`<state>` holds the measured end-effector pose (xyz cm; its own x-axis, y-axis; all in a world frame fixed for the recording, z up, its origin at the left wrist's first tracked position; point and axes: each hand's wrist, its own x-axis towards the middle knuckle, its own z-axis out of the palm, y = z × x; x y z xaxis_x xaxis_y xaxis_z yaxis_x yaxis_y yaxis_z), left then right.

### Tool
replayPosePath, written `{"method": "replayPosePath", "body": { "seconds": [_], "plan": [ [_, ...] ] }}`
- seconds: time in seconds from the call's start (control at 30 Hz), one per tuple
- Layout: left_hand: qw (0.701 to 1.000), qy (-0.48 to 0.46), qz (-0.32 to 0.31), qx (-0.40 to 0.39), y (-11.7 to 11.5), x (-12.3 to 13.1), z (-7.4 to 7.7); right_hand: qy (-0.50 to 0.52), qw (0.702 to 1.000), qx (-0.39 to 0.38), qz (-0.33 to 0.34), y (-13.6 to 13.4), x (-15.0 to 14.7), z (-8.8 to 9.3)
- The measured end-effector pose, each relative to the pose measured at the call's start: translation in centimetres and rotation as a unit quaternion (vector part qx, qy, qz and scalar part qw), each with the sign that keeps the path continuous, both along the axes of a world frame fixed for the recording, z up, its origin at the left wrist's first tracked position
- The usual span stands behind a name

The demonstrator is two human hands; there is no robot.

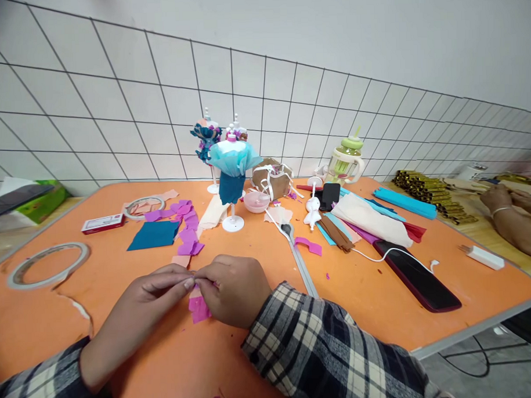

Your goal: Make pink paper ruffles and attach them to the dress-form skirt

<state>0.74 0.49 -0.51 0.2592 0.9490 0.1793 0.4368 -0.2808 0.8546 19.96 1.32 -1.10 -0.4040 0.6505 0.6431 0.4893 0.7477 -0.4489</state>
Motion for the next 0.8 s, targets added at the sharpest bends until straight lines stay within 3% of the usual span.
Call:
{"method": "replayPosePath", "body": {
  "seconds": [0.47, 0.8],
  "plan": [
    [1.0, 0.001, 0.005, 0.03, 0.43, 0.06, -0.15, -0.049, 0.998, -0.024, -0.042, -0.01, -0.29, -0.53],
    [1.0, 0.009, -0.002, 0.011, 0.27, 0.17, 0.07, 0.001, 0.997, -0.062, -0.039, 0.22, -0.23, -0.17]
  ]
}}
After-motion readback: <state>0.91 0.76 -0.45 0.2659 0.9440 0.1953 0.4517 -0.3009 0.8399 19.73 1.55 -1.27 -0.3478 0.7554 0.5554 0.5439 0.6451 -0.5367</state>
